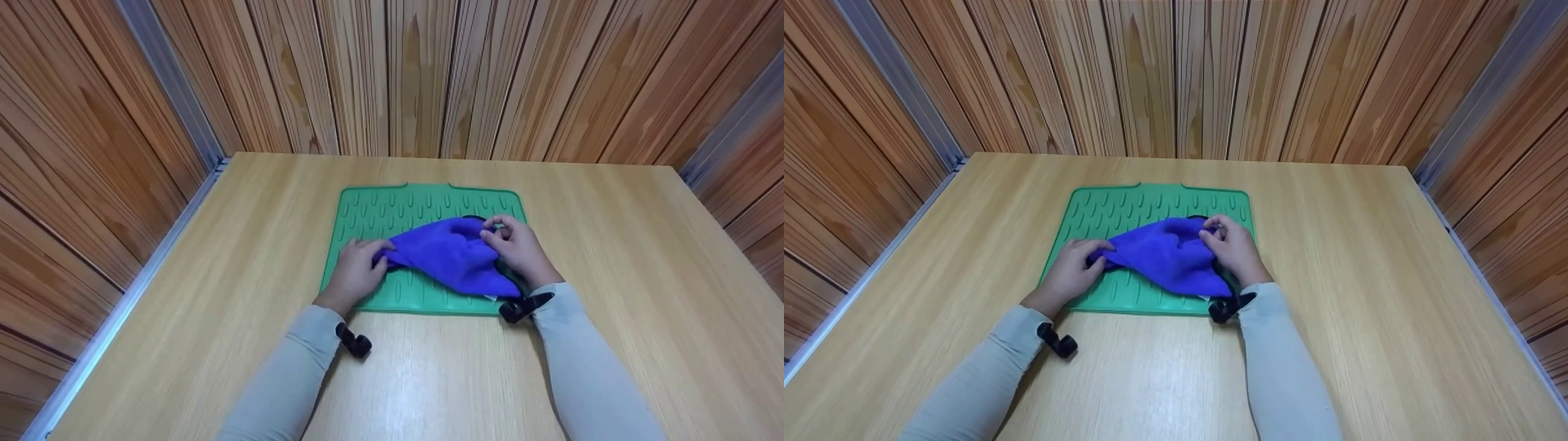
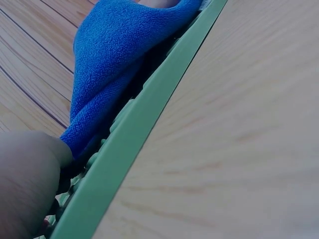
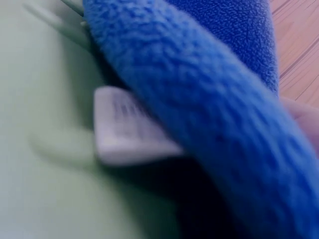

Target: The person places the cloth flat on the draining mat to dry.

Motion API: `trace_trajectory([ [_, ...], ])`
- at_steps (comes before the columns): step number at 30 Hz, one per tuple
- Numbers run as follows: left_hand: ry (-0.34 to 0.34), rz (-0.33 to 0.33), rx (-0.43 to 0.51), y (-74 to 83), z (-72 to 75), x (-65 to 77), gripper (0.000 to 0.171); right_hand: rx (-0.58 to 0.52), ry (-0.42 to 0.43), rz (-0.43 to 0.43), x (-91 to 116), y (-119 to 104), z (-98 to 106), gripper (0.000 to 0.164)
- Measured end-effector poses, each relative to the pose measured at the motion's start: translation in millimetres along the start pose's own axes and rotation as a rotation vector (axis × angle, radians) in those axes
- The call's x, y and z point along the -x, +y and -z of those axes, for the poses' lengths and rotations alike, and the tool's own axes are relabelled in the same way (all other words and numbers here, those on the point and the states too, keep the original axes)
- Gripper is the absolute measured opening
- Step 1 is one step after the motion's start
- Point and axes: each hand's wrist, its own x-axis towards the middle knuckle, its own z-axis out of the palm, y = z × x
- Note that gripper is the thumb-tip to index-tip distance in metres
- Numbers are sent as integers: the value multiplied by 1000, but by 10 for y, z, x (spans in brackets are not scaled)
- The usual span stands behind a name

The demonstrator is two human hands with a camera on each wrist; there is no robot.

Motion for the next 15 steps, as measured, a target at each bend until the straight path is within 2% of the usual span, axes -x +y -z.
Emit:
trace_trajectory([
  [4, 26, -27, -6, -27, 33, -5, 23, 19, 62, -4, 26, 57, 121, 26],
  [10, 99, -37, -14, -98, 104, 0, 24, 9, 287, -85, 108, 176, 314, 23],
  [12, 97, -25, -2, -111, 112, 4, 23, -39, 306, -106, 130, 217, 348, 25],
  [15, 80, -11, 23, -110, 105, 10, 22, -116, 280, -127, 153, 253, 369, 29],
])
